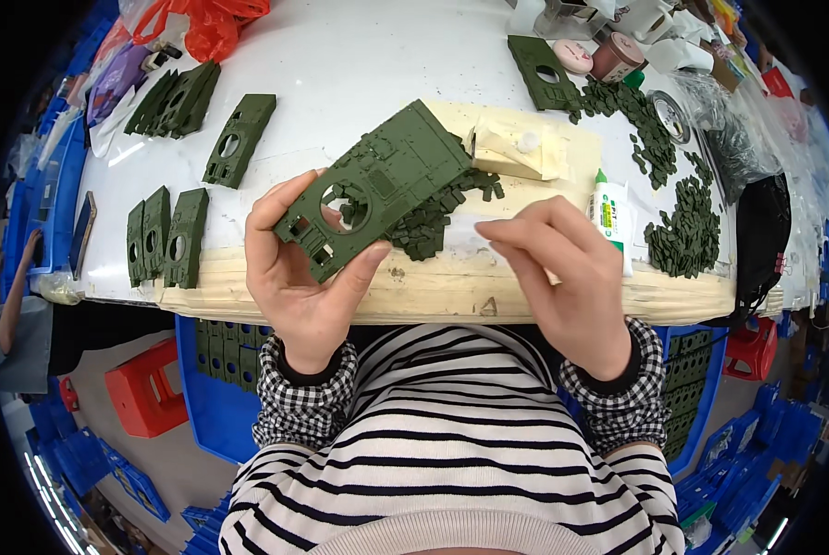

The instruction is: Assembling plastic toy tank parts by applying glue and decorative modeling powder.

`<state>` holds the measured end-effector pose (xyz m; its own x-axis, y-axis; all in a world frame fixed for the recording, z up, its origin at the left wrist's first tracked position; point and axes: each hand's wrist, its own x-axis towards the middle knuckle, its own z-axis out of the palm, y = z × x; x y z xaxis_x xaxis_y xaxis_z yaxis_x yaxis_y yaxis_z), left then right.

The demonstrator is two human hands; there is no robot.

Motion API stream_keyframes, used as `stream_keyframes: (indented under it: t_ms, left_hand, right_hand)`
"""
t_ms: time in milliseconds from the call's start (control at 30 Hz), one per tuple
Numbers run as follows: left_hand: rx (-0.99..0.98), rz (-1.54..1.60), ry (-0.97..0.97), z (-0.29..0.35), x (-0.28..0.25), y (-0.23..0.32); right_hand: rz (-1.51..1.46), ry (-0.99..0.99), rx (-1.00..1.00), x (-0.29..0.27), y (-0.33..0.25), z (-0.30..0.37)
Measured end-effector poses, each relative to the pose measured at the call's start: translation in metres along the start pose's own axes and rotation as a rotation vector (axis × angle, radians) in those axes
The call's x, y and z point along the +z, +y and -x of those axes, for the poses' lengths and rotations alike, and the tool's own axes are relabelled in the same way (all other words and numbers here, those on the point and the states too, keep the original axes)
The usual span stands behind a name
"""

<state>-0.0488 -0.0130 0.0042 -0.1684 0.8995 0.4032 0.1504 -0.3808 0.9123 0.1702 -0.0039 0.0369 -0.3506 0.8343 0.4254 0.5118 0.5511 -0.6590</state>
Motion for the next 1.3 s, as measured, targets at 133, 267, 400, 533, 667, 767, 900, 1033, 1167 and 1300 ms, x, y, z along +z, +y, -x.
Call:
stream_keyframes:
  t_ms: [133, 267, 400, 533, 667, 767, 900, 1033, 1167, 1300]
  left_hand:
    - [0.031, 0.11, -0.177, 0.001, 0.003, 0.001]
    - [0.042, 0.227, -0.363, 0.004, 0.012, 0.001]
    - [-0.042, 0.335, -0.542, 0.005, 0.022, 0.007]
    - [-0.232, 0.52, -0.658, 0.006, 0.032, 0.013]
    - [-0.373, 0.703, -0.675, 0.008, 0.047, 0.014]
    - [-0.418, 0.82, -0.7, 0.009, 0.054, 0.005]
    - [-0.435, 0.8, -0.718, 0.006, 0.052, 0.005]
    - [-0.457, 0.777, -0.71, 0.006, 0.052, 0.008]
    - [-0.475, 0.785, -0.697, 0.007, 0.052, 0.01]
    - [-0.453, 0.761, -0.697, 0.007, 0.052, 0.009]
  right_hand:
    - [-0.167, 0.183, 0.141, -0.029, -0.013, 0.011]
    - [-0.317, 0.258, 0.17, -0.042, -0.012, 0.022]
    - [-0.24, 0.217, 0.079, -0.053, -0.013, 0.021]
    - [-0.406, 0.25, 0.315, -0.047, -0.017, 0.025]
    - [-0.474, 0.235, 0.361, -0.045, -0.017, 0.026]
    - [-0.42, 0.177, 0.311, -0.045, -0.012, 0.025]
    - [-0.345, 0.121, 0.259, -0.04, -0.005, 0.025]
    - [-0.346, 0.08, 0.267, -0.035, -0.003, 0.022]
    - [-0.314, 0.081, 0.234, -0.03, -0.005, 0.02]
    - [-0.26, 0.073, 0.196, -0.025, -0.008, 0.018]
